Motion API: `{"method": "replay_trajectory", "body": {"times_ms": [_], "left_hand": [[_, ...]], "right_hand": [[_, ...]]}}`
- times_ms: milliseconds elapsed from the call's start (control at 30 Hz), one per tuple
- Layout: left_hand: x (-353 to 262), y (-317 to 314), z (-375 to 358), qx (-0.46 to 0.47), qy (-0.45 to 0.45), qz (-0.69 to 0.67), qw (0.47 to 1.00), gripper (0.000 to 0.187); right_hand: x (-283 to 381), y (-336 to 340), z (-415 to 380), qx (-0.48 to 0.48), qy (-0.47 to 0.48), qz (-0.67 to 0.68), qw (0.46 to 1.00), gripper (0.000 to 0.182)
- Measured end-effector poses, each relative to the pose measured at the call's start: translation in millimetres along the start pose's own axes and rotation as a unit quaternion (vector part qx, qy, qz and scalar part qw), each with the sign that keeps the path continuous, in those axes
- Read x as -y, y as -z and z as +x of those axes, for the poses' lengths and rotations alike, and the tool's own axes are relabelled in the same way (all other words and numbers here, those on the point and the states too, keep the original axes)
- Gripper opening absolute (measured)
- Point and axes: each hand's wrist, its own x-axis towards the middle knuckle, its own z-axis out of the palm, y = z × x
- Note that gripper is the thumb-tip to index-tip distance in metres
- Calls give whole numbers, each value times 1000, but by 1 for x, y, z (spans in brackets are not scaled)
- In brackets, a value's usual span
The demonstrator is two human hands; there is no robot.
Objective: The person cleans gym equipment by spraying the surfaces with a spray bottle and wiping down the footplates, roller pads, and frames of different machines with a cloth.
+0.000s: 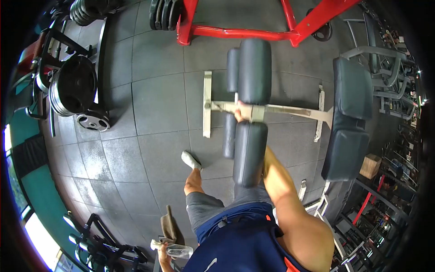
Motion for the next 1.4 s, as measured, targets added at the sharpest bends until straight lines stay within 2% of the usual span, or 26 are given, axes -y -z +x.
{"method": "replay_trajectory", "body": {"times_ms": [167, 200, 267, 300, 333, 400, 433, 500, 533, 667, 733, 767, 800, 900, 933, 967, 1000, 1033, 1067, 1133, 1200, 1233, 1267, 1333, 1367, 1400], "left_hand": [[33, -15, -14, 10, -6, 2, 1000, 44], [43, -4, -11, -5, 48, -12, 999, 41], [48, -16, -27, -39, 7, -6, 999, 42], [55, -10, -26, -53, -39, 46, 997, 46], [62, 8, -26, -48, -11, 35, 998, 48], [69, 6, -45, -74, -24, 58, 995, 47], [90, 22, -44, -103, -25, 84, 991, 48], [148, 28, -31, -49, -100, -1, 994, 45], [154, 25, -68, -94, -31, -144, 985, 44], [202, 1, -63, -87, -6, -80, 993, 28], [211, 19, -56, -82, -10, -39, 996, 21], [202, 17, -53, -93, 22, -11, 995, 36], [184, 6, -55, -117, 32, 13, 992, 29], [161, 18, -28, -93, -38, -60, 993, 24], [154, 28, -15, -85, -56, -70, 992, 26], [145, 39, -6, -101, -79, -58, 990, 28], [124, 42, 1, -114, -101, -42, 987, 31], [91, 38, -6, -123, -79, -41, 988, 40], [88, 60, 17, -115, -112, -56, 986, 49], [58, 79, 31, -76, -276, -42, 957, 59], [5, 79, 21, -82, -346, 32, 934, 100], [-21, 79, 23, -68, -383, 70, 919, 105], [-51, 72, 19, -47, -424, 120, 897, 89], [-122, 41, -6, -18, -500, 206, 841, 58], [-159, 23, -18, 19, -476, 227, 850, 50], [-190, 10, -18, 38, -496, 280, 821, 46]], "right_hand": [[20, -20, -89, -6, -39, 15, 999, 35], [24, -26, -105, -6, -45, 19, 999, 36], [30, -40, -126, -8, -52, 27, 998, 36], [30, -47, -124, -2, -53, 35, 998, 36], [33, -49, -129, 2, -59, 36, 998, 37], [33, -55, -119, 20, -50, 36, 998, 37], [33, -60, -121, 32, -42, 35, 998, 38], [27, -74, -112, 59, -30, 58, 996, 38], [29, -77, -111, 74, -38, 66, 994, 39], [21, -91, -84, 119, -50, 107, 986, 40], [23, -103, -76, 136, -65, 143, 978, 40], [23, -104, -67, 146, -81, 176, 970, 41], [21, -104, -55, 156, -104, 207, 960, 41], [22, -82, -30, 181, -144, 259, 938, 42], [21, -72, -21, 196, -126, 218, 948, 42], [10, -51, -12, 212, -62, 47, 974, 44], [0, -30, -3, 210, 10, -161, 964, 45], [-10, -9, 7, 191, 70, -331, 921, 46], [25, 15, 2, 111, -189, -387, 896, 46], [61, 33, -11, -13, -154, -386, 910, 50], [109, 29, -35, -33, -81, -326, 941, 46], [130, 25, -47, -21, -24, -311, 950, 48], [160, 13, -60, -25, -20, -260, 965, 40], [215, -9, -86, -71, 185, -271, 942, 36], [251, -21, -99, -33, 211, -228, 950, 35], [281, -35, -115, 7, 237, -183, 954, 33]]}}
